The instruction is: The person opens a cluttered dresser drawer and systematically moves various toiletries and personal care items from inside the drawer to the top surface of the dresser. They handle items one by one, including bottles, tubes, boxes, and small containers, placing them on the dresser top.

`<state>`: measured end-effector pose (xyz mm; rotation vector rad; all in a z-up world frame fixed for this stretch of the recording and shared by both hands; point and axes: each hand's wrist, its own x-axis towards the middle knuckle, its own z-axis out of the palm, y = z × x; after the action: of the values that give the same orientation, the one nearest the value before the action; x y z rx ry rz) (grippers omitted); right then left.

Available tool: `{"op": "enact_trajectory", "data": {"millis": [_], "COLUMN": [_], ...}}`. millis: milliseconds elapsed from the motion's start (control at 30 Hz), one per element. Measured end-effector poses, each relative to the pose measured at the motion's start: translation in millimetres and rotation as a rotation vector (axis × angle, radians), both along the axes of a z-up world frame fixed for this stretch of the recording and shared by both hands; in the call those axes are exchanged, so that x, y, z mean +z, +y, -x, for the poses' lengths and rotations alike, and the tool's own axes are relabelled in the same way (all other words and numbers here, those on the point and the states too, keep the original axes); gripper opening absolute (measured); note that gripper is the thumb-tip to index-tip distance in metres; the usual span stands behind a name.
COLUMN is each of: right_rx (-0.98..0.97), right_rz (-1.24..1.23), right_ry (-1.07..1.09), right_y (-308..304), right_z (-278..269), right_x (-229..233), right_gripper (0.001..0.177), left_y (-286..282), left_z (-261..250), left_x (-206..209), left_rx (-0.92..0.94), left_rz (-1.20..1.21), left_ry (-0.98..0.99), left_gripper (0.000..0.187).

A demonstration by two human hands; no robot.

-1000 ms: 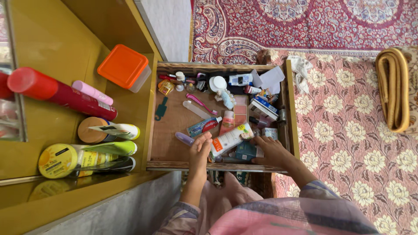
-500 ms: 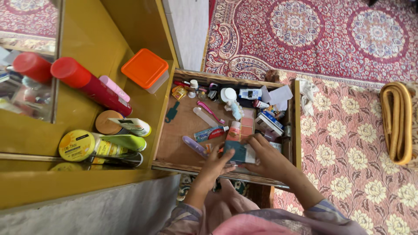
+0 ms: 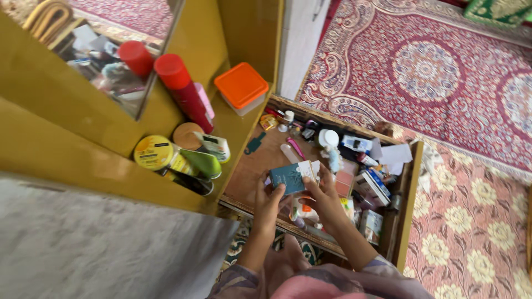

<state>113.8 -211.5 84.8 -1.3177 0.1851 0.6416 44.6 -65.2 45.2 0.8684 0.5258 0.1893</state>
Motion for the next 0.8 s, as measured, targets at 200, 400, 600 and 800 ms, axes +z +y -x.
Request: {"op": "enact_trajectory", "data": {"millis": [200, 400, 600, 800], "right_rx": [-0.083, -0.141, -0.165, -0.052], "right_rz": [-0.149, -0.239, -0.152, -0.100], "right_ry": [0.037, 0.178, 0.206, 0.162], "right_y": [57.7, 145.8, 198.8, 198.1], "right_z": [-34.9, -69.5, -76.8, -76.9], "right_x": [-19.8, -37.8, -83.8, -116.3], "right_gripper": [0.047, 0.048, 0.051, 0.035], "left_y": [21.8, 35.5, 42.5, 45.7], "left_z": [6.2, 25.8, 37.2, 38.0], "left_x": [-13.1, -4.9, 6.0, 1.6], "left_rx": [0.162, 0.178, 0.270, 0.284], "left_rz": [0.012, -0.045, -0.015, -0.012], "left_ry": [0.055, 0.122, 0.115, 0.123], "left_gripper": [0.078, 0.076, 0.076, 0.077]}}
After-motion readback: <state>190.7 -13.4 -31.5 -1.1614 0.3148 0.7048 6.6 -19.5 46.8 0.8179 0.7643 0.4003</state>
